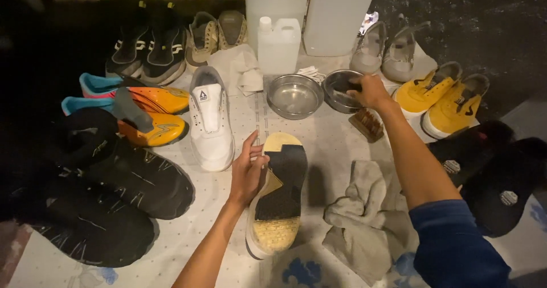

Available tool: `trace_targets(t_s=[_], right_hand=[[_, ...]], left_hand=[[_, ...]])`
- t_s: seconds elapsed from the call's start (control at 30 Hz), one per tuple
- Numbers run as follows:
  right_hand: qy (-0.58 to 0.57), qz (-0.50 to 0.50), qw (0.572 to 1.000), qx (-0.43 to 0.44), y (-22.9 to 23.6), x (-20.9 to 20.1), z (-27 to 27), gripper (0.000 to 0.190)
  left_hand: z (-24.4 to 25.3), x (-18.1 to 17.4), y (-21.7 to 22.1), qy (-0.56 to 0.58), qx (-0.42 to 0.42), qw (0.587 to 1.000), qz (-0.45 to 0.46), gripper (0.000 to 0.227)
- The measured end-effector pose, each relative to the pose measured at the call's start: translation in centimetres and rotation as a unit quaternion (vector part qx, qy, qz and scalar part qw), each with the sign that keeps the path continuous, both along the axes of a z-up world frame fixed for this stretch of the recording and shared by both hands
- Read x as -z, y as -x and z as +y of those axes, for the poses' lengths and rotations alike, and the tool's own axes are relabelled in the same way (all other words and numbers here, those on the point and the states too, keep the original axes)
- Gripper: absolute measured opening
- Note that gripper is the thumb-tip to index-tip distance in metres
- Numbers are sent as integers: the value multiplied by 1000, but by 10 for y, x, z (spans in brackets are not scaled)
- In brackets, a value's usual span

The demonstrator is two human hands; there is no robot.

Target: The person scrubs the sole of a sneaker with a black sponge, repeatedly dipping the sponge into a metal bowl of water. The person holds the shoe steady with one hand while scrubbing with the other, focusing on the black rubber outsole.

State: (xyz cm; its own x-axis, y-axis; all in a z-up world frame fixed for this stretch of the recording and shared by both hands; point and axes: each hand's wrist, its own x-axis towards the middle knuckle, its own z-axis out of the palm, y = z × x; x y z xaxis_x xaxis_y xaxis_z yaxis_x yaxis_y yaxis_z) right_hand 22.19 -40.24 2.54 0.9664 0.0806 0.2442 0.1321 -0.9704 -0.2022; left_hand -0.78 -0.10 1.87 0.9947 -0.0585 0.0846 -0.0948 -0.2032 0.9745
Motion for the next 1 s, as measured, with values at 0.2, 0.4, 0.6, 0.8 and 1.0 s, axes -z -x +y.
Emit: trace_targets(t_s=[0.2, 0.4, 0.6, 0.8, 1.0], right_hand=[[9, 24, 999, 21, -5, 15, -8, 39], [24, 30, 999, 15, 15, -10, 7, 39], [3, -48, 999, -20, 25, -21, 5, 36], [-16, -105, 992, -67, 36, -51, 1, 51], [-47, -201, 975, -79, 35, -49, -3, 57]], left_hand=[[-1, -2, 3, 12, -4, 1000, 0, 76], [-1, 4, 0, 20, -3, 999, -32, 71], [0, 7, -1, 28, -1, 999, -17, 74], [1, 10, -2, 23, 6, 999, -47, 74], [0, 6, -1, 28, 1, 999, -20, 76]])
